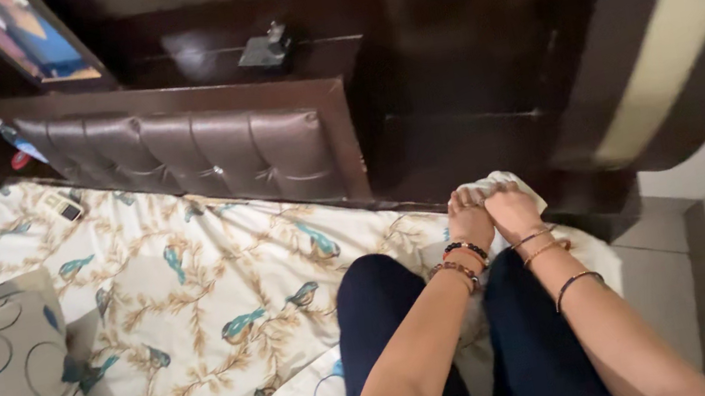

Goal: The person wipes the dark wooden headboard with a white cloth, cleaning the side edges, top surface, and lower sections. The person moves along the headboard to reach different areas while seated on the bed.

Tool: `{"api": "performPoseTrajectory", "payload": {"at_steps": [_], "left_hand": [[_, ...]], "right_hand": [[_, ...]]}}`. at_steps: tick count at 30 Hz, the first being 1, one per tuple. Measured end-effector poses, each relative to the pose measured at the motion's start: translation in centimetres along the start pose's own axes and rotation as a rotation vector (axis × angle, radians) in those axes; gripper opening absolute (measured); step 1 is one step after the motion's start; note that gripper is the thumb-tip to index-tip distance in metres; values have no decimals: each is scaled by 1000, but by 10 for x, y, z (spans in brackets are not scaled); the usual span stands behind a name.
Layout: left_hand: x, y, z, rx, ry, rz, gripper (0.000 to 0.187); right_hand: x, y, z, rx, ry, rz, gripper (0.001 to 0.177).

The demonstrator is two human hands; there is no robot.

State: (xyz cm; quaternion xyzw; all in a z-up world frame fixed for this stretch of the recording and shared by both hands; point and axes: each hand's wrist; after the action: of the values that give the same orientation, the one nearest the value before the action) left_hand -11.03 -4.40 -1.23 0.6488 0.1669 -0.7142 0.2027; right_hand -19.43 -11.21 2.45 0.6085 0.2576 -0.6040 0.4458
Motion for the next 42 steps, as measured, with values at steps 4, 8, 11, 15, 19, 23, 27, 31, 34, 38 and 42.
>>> {"api": "performPoseTrajectory", "payload": {"at_steps": [4,8,11,15,19,23,27,31,34,38,42], "left_hand": [[8,-6,-49,-21,143,86,59],[7,-1,-98,-56,158,145,45],[5,2,-125,-79,200,283,39],[2,4,-150,-151,225,247,33],[-11,7,-162,-135,125,261,28],[-14,9,-159,-116,178,324,36],[-21,8,-161,-7,293,294,31],[-33,5,-159,28,212,338,34],[-29,6,-151,86,227,309,31],[-13,15,-114,142,236,422,39],[-19,9,-67,206,191,350,33]], "right_hand": [[2,26,-40,-108,-6,59,22],[12,51,-79,-126,18,153,23],[18,68,-101,-97,35,210,26],[16,86,-124,-101,66,230,28],[4,98,-131,-102,111,121,31],[-7,104,-118,-161,167,41,45],[-14,106,-114,-247,72,5,46],[-19,101,-113,-173,248,-10,43],[-15,98,-101,-187,210,-46,42],[-19,77,-66,-161,206,-97,30],[-38,44,-22,-113,289,-107,37]]}}
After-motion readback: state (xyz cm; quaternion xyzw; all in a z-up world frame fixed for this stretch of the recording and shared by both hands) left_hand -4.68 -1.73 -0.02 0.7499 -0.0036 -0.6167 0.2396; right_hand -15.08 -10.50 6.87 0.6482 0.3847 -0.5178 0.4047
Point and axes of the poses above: each hand's wrist, its own y-axis towards the middle knuckle, its own x-axis out of the palm, z = x × y, and after that the axes turned 3 degrees about -y, right-handed
